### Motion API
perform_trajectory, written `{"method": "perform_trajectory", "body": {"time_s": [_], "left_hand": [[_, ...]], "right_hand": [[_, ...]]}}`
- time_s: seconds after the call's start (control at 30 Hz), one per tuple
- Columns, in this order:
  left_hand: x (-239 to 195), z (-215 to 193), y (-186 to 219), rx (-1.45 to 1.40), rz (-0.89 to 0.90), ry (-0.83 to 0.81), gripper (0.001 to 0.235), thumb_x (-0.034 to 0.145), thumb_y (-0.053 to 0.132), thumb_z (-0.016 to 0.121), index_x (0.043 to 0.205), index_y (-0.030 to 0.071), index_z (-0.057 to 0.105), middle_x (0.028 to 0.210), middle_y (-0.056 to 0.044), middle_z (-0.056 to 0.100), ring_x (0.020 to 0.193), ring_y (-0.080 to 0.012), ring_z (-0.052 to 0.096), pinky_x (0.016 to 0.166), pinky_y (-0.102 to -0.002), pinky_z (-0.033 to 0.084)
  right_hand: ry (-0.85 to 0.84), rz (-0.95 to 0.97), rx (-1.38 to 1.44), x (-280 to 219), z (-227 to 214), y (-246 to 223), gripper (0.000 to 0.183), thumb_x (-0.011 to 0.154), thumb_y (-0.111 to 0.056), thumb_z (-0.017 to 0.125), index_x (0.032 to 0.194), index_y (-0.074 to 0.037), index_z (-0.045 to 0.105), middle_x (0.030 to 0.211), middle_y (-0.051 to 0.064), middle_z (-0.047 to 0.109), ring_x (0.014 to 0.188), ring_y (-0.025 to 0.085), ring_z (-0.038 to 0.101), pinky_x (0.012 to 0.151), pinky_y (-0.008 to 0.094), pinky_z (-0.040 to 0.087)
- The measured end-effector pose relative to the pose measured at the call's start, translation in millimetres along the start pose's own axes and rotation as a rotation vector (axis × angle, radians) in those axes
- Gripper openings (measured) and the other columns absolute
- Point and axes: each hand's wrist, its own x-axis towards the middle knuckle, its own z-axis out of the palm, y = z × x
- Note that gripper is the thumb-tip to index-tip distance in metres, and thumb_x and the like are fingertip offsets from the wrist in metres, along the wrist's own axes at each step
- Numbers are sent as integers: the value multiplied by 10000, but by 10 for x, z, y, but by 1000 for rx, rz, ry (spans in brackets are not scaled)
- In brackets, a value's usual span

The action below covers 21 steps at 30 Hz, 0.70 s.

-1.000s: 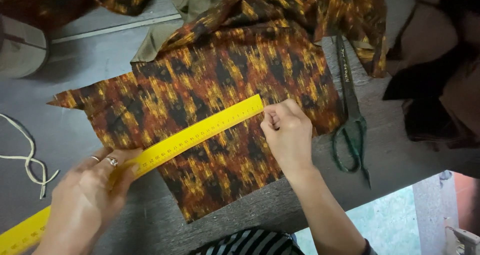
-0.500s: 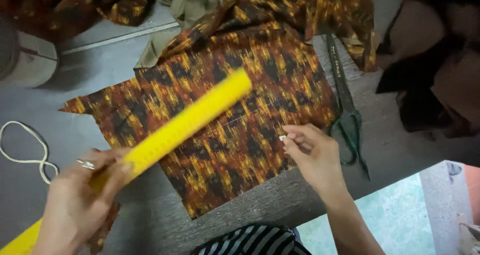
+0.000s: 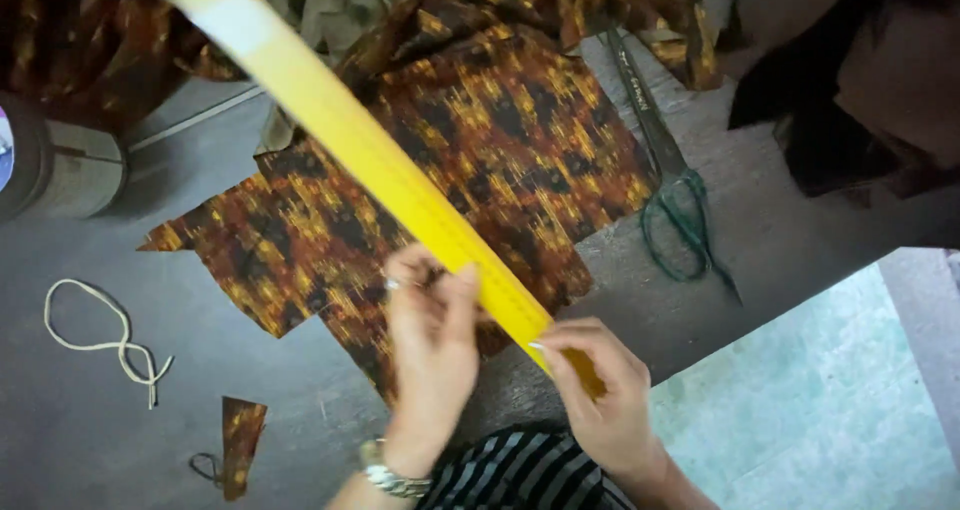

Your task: Measuring and cutting patterned fabric into specific shapes using a ruler and scissors on a work table.

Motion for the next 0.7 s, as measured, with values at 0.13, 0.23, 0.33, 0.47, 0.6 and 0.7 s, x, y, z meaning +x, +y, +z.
{"method": "perform_trajectory", "body": {"time_s": [0.13,0.23,0.33,0.47,0.6,0.7], "left_hand": [[106,19,-215,469,88,-34,690,892,112,635,1442,58,223,1329,-178,355,1232,-293,440,1046,-432,432],[263,-50,-438,999,335,-80,718,885,299,693,1421,0,320,1468,-238,304,1385,-407,318,1142,-645,200],[315,-62,-563,1155,373,-168,672,896,424,638,1409,70,386,1501,-213,322,1412,-394,292,1141,-631,164],[319,-27,-623,1176,376,-231,700,920,581,447,1433,106,405,1514,-166,343,1422,-372,270,1149,-622,77],[300,-24,-664,1232,391,-252,737,912,619,424,1450,116,403,1523,-119,355,1432,-351,253,1145,-627,68],[312,-11,-676,1290,387,-263,735,914,647,373,1457,153,398,1519,-95,369,1433,-349,246,1137,-640,42]], "right_hand": [[95,-16,-67,-567,-162,547,64,862,-57,613,920,-44,636,874,106,682,766,194,671,697,278,530],[101,103,-81,-975,-307,812,139,811,-47,674,946,-53,640,920,105,694,803,163,685,673,238,545],[143,620,-134,-1093,-356,657,107,764,-46,714,871,-51,709,874,119,742,804,193,761,714,266,637],[164,652,-186,-1223,-420,724,111,758,6,716,807,-83,672,853,75,754,748,169,755,623,224,607],[98,705,-325,-1205,-466,681,138,750,-61,753,779,-126,634,869,27,773,760,127,790,683,206,643],[134,706,-294,-1226,-484,688,103,774,-52,724,791,-111,642,882,41,769,782,143,778,651,203,620]]}}
